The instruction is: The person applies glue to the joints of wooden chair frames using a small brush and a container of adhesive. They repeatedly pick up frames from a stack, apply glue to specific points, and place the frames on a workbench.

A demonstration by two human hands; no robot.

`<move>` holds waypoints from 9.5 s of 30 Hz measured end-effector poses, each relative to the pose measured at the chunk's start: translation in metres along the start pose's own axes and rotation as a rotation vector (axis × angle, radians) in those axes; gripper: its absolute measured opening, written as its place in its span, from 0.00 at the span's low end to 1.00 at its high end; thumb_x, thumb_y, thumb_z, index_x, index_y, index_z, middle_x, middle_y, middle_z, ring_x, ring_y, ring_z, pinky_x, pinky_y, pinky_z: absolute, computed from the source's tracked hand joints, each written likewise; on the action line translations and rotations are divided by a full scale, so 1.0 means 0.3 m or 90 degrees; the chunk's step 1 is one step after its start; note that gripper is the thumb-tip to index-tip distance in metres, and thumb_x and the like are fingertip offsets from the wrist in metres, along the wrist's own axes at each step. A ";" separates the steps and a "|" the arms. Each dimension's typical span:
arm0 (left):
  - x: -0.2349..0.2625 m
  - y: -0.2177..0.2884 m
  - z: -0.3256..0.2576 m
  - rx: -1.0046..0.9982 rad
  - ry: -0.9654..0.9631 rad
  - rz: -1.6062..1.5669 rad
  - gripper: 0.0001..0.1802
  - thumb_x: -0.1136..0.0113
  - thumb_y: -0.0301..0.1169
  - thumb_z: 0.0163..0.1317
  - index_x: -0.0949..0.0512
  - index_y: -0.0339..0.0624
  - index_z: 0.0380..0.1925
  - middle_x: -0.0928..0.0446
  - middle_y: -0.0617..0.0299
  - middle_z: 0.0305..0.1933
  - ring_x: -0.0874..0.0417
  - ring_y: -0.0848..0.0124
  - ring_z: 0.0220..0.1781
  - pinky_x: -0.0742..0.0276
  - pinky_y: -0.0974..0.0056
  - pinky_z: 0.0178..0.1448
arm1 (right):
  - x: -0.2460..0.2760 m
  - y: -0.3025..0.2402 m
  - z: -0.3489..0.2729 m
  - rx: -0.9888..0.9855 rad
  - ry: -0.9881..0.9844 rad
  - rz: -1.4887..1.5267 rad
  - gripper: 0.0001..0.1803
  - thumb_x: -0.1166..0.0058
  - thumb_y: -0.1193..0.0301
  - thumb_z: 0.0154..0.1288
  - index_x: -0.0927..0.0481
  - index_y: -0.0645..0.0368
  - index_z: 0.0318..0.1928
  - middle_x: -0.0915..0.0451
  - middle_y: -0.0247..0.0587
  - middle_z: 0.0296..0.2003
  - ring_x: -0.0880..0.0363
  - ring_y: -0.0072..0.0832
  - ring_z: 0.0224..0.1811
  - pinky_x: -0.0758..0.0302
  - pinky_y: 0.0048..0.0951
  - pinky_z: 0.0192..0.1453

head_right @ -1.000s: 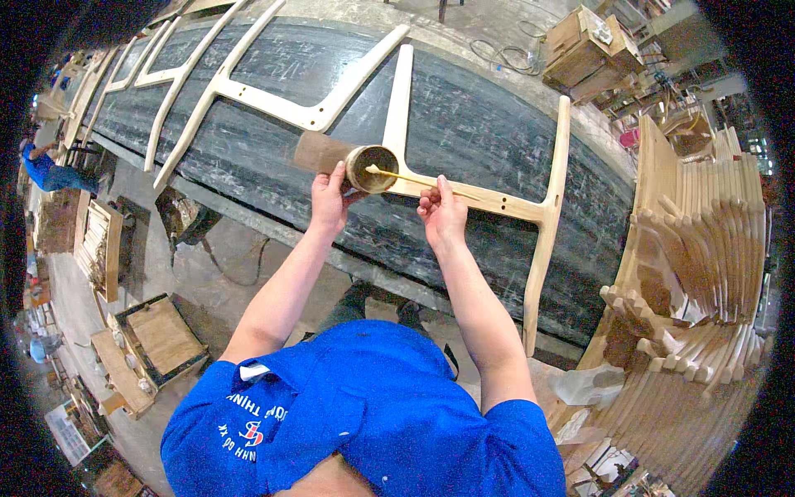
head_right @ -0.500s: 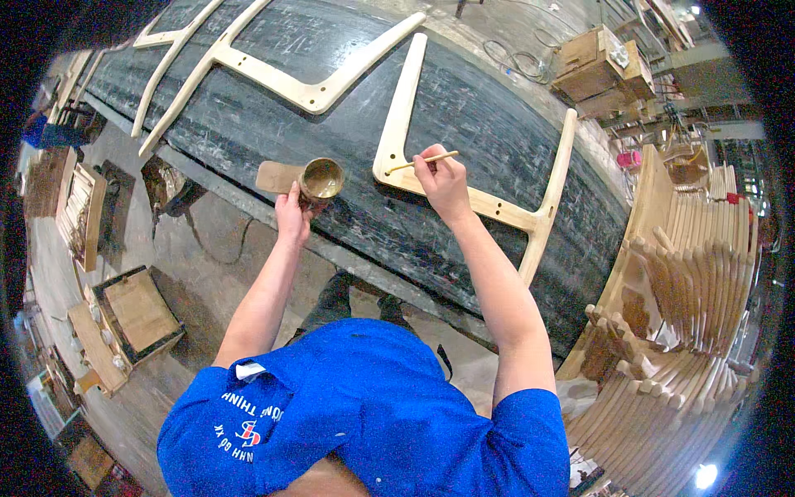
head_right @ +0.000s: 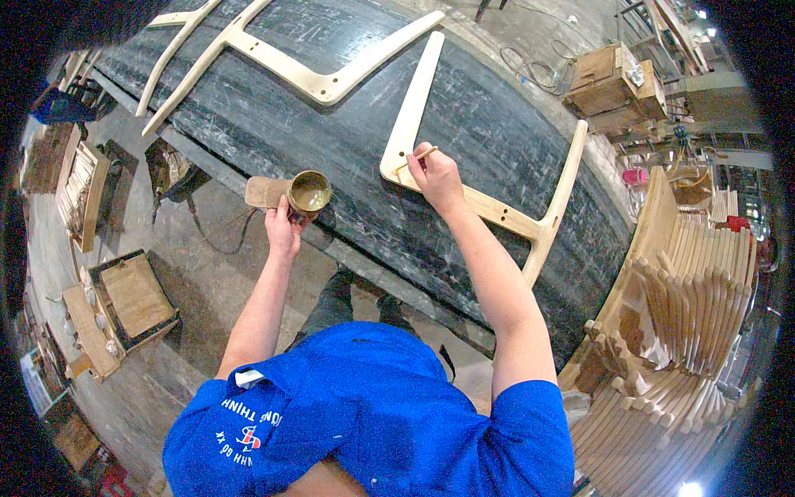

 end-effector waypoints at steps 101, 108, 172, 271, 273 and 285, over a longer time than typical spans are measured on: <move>-0.465 -0.450 -0.233 0.030 -0.059 0.095 0.13 0.52 0.38 0.66 0.32 0.47 0.47 0.25 0.64 0.44 0.20 0.69 0.40 0.21 0.64 0.29 | 0.510 0.407 -0.408 -0.115 0.115 0.042 0.08 0.47 0.71 0.61 0.29 0.61 0.30 0.28 0.42 0.18 0.29 0.30 0.20 0.31 0.28 0.26; -0.442 -0.444 -0.233 0.025 -0.064 0.113 0.11 0.52 0.38 0.66 0.31 0.49 0.46 0.24 0.66 0.43 0.21 0.73 0.38 0.22 0.65 0.27 | 0.548 0.432 -0.370 -0.107 0.123 0.043 0.09 0.46 0.70 0.60 0.30 0.61 0.30 0.29 0.40 0.17 0.29 0.28 0.19 0.32 0.29 0.25; -1.054 -0.937 -0.385 0.014 -0.217 0.159 0.10 0.53 0.36 0.66 0.33 0.42 0.40 0.25 0.58 0.42 0.20 0.70 0.38 0.18 0.61 0.32 | 0.949 0.727 -0.691 -0.248 0.422 0.537 0.09 0.50 0.69 0.64 0.30 0.59 0.28 0.22 0.38 0.23 0.22 0.24 0.22 0.24 0.26 0.27; -0.963 -0.734 -1.242 -0.139 -0.130 -0.112 0.20 0.60 0.39 0.68 0.33 0.39 0.52 0.28 0.54 0.50 0.25 0.60 0.50 0.22 0.53 0.48 | 3.177 -0.465 -2.059 -0.369 0.305 -1.009 0.25 0.43 0.51 0.50 0.23 0.62 0.35 0.23 0.50 0.25 0.22 0.44 0.31 0.29 0.40 0.37; -0.926 -0.726 -1.218 -0.140 -0.115 -0.123 0.19 0.59 0.40 0.67 0.33 0.41 0.52 0.30 0.54 0.52 0.26 0.60 0.52 0.23 0.50 0.50 | 3.061 -0.434 -1.879 -0.173 0.259 -1.003 0.23 0.39 0.54 0.48 0.24 0.61 0.35 0.23 0.48 0.27 0.23 0.43 0.33 0.29 0.39 0.39; -0.444 -0.536 -1.193 -0.181 -0.022 -0.011 0.12 0.54 0.37 0.66 0.34 0.40 0.42 0.27 0.56 0.43 0.22 0.64 0.39 0.19 0.54 0.34 | 1.895 0.226 -1.173 0.047 -0.088 -0.974 0.29 0.33 0.51 0.35 0.25 0.57 0.34 0.24 0.39 0.32 0.25 0.34 0.39 0.30 0.33 0.44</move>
Point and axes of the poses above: each hand's wrist, its own z-axis towards the middle knuckle, its own x-axis out of the back of the hand, y = z × x, the point moved 2 cm from there along z, towards the middle knuckle
